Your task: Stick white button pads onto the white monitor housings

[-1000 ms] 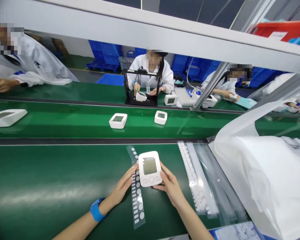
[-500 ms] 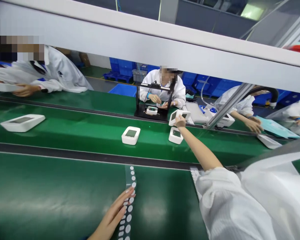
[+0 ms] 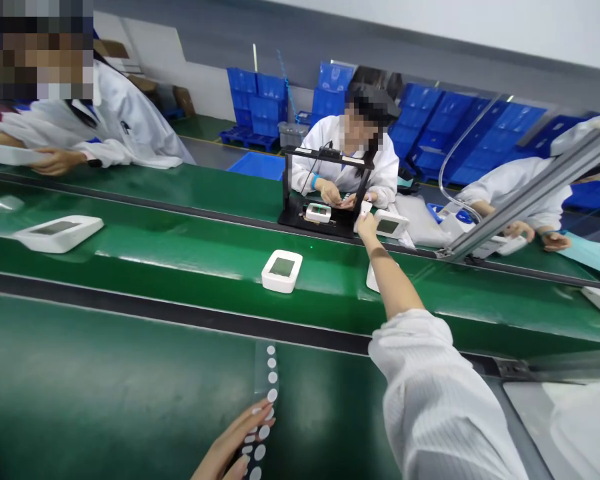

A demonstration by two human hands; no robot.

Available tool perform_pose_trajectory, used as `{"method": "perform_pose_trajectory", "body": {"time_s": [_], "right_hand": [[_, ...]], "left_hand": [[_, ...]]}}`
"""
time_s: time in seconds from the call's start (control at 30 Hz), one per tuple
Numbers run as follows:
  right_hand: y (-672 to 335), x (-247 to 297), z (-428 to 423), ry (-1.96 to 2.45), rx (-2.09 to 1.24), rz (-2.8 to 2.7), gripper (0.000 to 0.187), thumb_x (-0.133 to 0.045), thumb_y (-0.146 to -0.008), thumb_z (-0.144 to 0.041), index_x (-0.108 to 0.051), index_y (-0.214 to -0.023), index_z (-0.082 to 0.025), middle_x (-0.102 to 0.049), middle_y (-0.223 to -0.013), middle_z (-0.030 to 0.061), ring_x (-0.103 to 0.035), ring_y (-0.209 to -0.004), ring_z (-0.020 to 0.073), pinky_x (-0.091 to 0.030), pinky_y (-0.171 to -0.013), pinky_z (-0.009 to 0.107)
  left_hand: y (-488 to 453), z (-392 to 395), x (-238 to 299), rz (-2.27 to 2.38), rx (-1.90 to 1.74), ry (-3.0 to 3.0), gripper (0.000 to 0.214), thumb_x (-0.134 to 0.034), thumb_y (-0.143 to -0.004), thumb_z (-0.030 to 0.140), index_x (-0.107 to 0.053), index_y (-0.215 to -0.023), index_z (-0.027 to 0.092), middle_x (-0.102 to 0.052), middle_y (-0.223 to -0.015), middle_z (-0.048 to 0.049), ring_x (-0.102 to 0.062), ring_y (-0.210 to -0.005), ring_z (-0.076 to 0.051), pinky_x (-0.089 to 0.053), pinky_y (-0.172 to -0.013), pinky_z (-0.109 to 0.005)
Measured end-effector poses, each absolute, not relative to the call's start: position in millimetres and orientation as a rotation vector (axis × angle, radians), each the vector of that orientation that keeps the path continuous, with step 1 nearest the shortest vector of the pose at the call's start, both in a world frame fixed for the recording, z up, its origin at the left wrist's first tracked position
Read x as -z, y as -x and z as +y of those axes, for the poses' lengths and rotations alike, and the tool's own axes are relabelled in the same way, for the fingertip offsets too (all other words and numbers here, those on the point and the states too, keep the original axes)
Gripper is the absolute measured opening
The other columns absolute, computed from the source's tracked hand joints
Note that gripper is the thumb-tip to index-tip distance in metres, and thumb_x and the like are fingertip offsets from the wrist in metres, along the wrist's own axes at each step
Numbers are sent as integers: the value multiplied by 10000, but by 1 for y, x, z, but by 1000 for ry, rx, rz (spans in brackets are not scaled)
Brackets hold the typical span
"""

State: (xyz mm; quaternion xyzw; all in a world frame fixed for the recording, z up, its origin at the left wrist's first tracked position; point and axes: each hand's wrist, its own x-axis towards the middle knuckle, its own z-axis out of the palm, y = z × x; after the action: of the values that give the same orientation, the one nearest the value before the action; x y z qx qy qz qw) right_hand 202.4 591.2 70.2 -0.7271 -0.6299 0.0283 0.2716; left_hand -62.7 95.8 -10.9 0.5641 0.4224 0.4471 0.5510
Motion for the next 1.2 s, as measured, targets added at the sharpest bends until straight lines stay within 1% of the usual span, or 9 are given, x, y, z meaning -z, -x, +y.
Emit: {"method": "perform_pose_trajectory", "body": {"time_s": [0.13, 0.27, 0.4, 0.6, 0.7, 0.8, 0.9, 1.0, 1.2], "right_hand": [[-180, -68, 545, 1974, -60, -1808, 447, -229, -968, -262, -413, -1277, 3, -483, -1294, 296, -493, -1176, 306, -358, -982, 440], [-124, -63, 486, 1910, -211, -2120, 567, -380, -898, -599, -547, -1157, -123, -648, -1091, 185, -613, -993, 295, -454, -871, 399], [-50, -74, 444, 2131, -347, -2614, 784, -404, -815, -732, -550, -1227, -81, -610, -1197, 252, -589, -1109, 375, -456, -902, 466], [-16, -115, 418, 2243, -626, -2657, 666, -592, -770, -576, -599, -1220, -85, -669, -1113, 204, -678, -951, 335, -535, -804, 438], [-38, -128, 392, 2093, -673, -2729, 952, -768, -618, -475, -397, -1416, -109, -600, -1258, 187, -641, -1044, 328, -518, -880, 436], [-73, -130, 346, 1802, -450, -2815, 1151, -864, -493, -251, -277, -1480, -164, -400, -1453, 215, -490, -1236, 416, -405, -1018, 549], [-117, -121, 287, 1232, -20, -2826, 843, -779, -613, -65, -452, -1378, -202, -481, -1399, 168, -394, -1322, 414, -247, -1100, 634], [-162, -105, 227, 818, 59, -2856, 503, -604, -782, 22, -601, -1185, -279, -624, -1247, 57, -443, -1316, 292, -260, -1124, 600], [-224, -70, 138, 522, 2, -3118, 461, -573, -828, 19, -607, -1149, -311, -615, -1279, -10, -483, -1290, 208, -358, -1118, 479]], "left_hand": [[63, 95, 8, 1027, -1043, -1382, 455, -404, -962, 429, -471, -1398, 314, -438, -1485, -66, -498, -1293, -272, -410, -1081, -415], [66, 93, 4, 1138, -916, -1425, 443, -429, -963, 390, -461, -1400, 325, -430, -1491, -39, -378, -1384, -250, -349, -1125, -424], [66, 93, 3, 1127, -945, -1504, 428, -441, -959, 383, -502, -1373, 294, -472, -1461, -57, -398, -1372, -240, -323, -1143, -427], [62, 98, 8, 1110, -1081, -1510, 404, -468, -942, 409, -585, -1292, 242, -551, -1386, -97, -449, -1334, -257, -393, -1097, -435], [58, 102, 13, 1095, -1147, -1383, 410, -507, -916, 444, -604, -1244, 218, -546, -1380, -116, -555, -1231, -265, -476, -1017, -421], [57, 106, 21, 1108, -1186, -1243, 444, -554, -881, 467, -573, -1242, 208, -547, -1362, -132, -650, -1080, -253, -523, -943, -403], [57, 108, 26, 1115, -1193, -1192, 476, -587, -867, 429, -516, -1281, 206, -543, -1355, -135, -635, -1107, -253, -529, -919, -378], [56, 104, 25, 1048, -1138, -1213, 548, -614, -858, 362, -435, -1351, 202, -557, -1335, -137, -593, -1180, -257, -514, -934, -368], [37, 81, 14, 807, -933, -1205, 680, -662, -824, 335, -352, -1422, 243, -391, -1492, -155, -539, -1252, -278, -503, -954, -370]]}}
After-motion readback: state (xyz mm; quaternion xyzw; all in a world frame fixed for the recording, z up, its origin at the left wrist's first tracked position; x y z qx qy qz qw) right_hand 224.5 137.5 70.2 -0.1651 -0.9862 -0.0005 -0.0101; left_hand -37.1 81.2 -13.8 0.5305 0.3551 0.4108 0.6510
